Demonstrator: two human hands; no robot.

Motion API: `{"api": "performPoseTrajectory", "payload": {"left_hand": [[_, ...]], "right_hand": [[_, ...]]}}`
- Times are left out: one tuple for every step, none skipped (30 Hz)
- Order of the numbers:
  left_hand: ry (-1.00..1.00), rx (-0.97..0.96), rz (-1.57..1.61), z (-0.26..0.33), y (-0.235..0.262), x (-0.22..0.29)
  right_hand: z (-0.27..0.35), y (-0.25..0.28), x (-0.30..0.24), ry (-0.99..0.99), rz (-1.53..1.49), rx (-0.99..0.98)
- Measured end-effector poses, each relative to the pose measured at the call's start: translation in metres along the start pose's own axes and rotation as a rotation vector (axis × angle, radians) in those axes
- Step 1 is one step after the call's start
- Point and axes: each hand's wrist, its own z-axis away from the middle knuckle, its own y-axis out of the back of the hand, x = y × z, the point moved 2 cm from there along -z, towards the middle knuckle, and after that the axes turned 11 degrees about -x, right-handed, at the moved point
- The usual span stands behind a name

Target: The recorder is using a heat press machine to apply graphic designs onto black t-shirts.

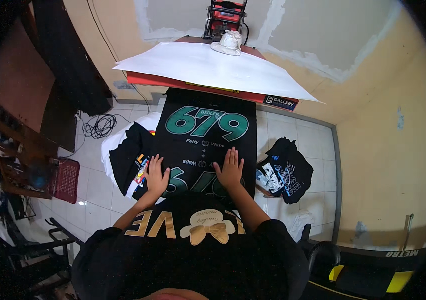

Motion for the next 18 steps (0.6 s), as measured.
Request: {"api": "performPoseTrajectory", "payload": {"left_hand": [[0.001,-0.004,-0.01,0.0,0.0,0.001],[0.003,-0.007,-0.02,0.0,0.001,0.002],[0.0,-0.009,-0.018,-0.001,0.003,0.006],[-0.001,-0.011,-0.022,0.0,0.002,0.004],[-0.014,0.002,-0.024,0.0,0.001,0.003],[-0.028,0.018,-0.022,-0.001,0.001,0.004],[-0.03,0.021,-0.023,-0.001,0.001,0.005],[-0.021,0.012,-0.022,0.0,0.001,0.005],[-0.013,0.005,-0.019,-0.002,0.0,0.007],[-0.005,0.015,-0.018,-0.001,0.001,0.006],[-0.004,0.016,-0.012,0.0,0.0,0.006],[-0.003,0.015,-0.005,0.002,0.0,0.005],[0.011,0.01,-0.003,0.003,0.001,0.003],[0.02,0.014,0.003,0.003,0.001,0.002],[0.003,0.022,0.007,0.002,0.002,0.002],[-0.014,0.029,0.01,0.001,0.002,0.003],[-0.018,0.037,0.008,0.002,0.002,0.003],[-0.013,0.039,0.013,0.002,0.003,0.003]], "right_hand": [[-0.005,0.001,0.0,0.005,-0.007,0.014],[-0.015,0.002,0.004,0.006,-0.008,0.013],[-0.029,0.002,0.013,-0.003,0.016,0.051],[-0.043,0.004,0.02,-0.008,0.039,0.09],[-0.055,0.008,0.023,-0.042,0.046,0.055],[-0.061,0.009,0.023,-0.041,0.045,0.058],[-0.065,0.009,0.022,-0.087,0.046,0.049],[-0.068,0.008,0.02,-0.134,0.046,0.041],[-0.066,0.003,0.02,-0.132,0.036,0.061],[-0.058,0.0,0.013,-0.119,0.038,0.063],[-0.047,-0.004,0.004,-0.064,0.044,0.015],[-0.034,-0.006,-0.007,-0.01,0.052,-0.035],[-0.018,-0.006,-0.022,0.005,0.057,-0.038],[-0.001,-0.004,-0.037,0.094,0.061,-0.097],[0.008,-0.004,-0.044,0.177,0.064,-0.156],[0.007,-0.005,-0.046,0.18,0.071,-0.159],[0.003,-0.005,-0.047,0.21,0.06,-0.153],[-0.004,-0.004,-0.048,0.24,0.047,-0.145]]}}
